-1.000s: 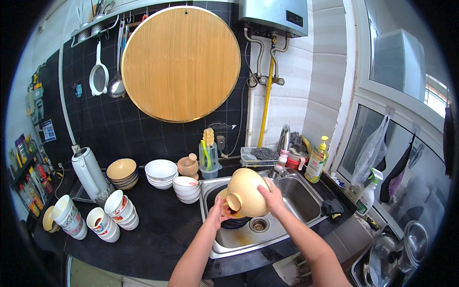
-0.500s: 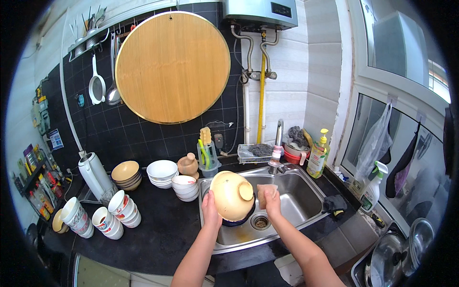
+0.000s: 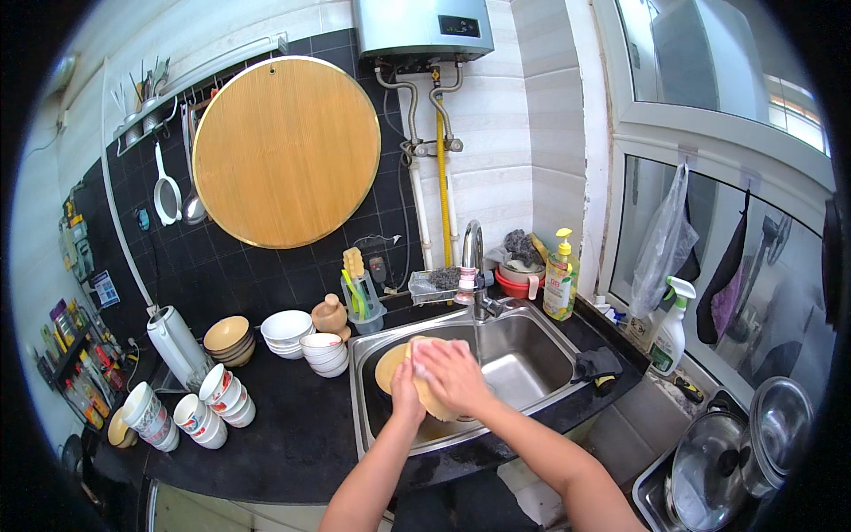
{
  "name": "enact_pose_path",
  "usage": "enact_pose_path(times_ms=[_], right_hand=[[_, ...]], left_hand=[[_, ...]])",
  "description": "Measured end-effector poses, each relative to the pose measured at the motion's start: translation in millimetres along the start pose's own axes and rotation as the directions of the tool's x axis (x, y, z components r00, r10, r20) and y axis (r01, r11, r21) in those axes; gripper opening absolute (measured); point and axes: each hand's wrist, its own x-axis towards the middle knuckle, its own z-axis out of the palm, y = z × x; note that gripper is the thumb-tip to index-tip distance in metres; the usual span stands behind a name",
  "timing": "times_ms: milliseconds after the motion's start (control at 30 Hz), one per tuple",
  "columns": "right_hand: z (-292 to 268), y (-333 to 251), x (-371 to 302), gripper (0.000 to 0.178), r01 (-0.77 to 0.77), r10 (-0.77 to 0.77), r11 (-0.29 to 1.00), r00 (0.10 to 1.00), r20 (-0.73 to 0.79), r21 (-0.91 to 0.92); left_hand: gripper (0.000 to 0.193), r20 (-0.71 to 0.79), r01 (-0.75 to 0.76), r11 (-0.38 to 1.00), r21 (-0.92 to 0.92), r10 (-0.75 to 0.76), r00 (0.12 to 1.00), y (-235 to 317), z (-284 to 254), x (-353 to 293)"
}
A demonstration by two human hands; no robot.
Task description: The person washes a stack of white bowls and a stack of beige bowls in a kitchen sink using a pink sponge and running water. They scrub the interior and exterior of each bowl individually, rinse them, and place the cleaned items into the sink basin.
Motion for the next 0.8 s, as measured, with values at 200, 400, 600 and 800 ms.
enact_pose_path(times_ms=[200,400,600,800], right_hand=[[-14,18,8,0.035,-0.096,0.077,0.981,0.99,0.118,0.169],[-27,-2,-4,0.036,0.036,-0.071,0.979,0.983,0.17,0.2],[-11,42,19,0.032,-0.459,0.473,0.713,0.873,0.118,0.53],[30,126,-66,0.064,-0.788,0.747,-0.078,0.359,0.559,0.611]], left_hand=[[0.031,0.058,0.011,1.0,0.014,-0.012,0.998,-4,6,0],[0.031,0.075,-0.021,0.999,0.046,0.017,0.997,12,7,-13],[0.025,0.198,-0.176,0.939,0.295,0.121,0.973,16,0,-20],[0.021,0.544,-0.41,0.612,0.677,-0.041,0.838,3,30,-43]])
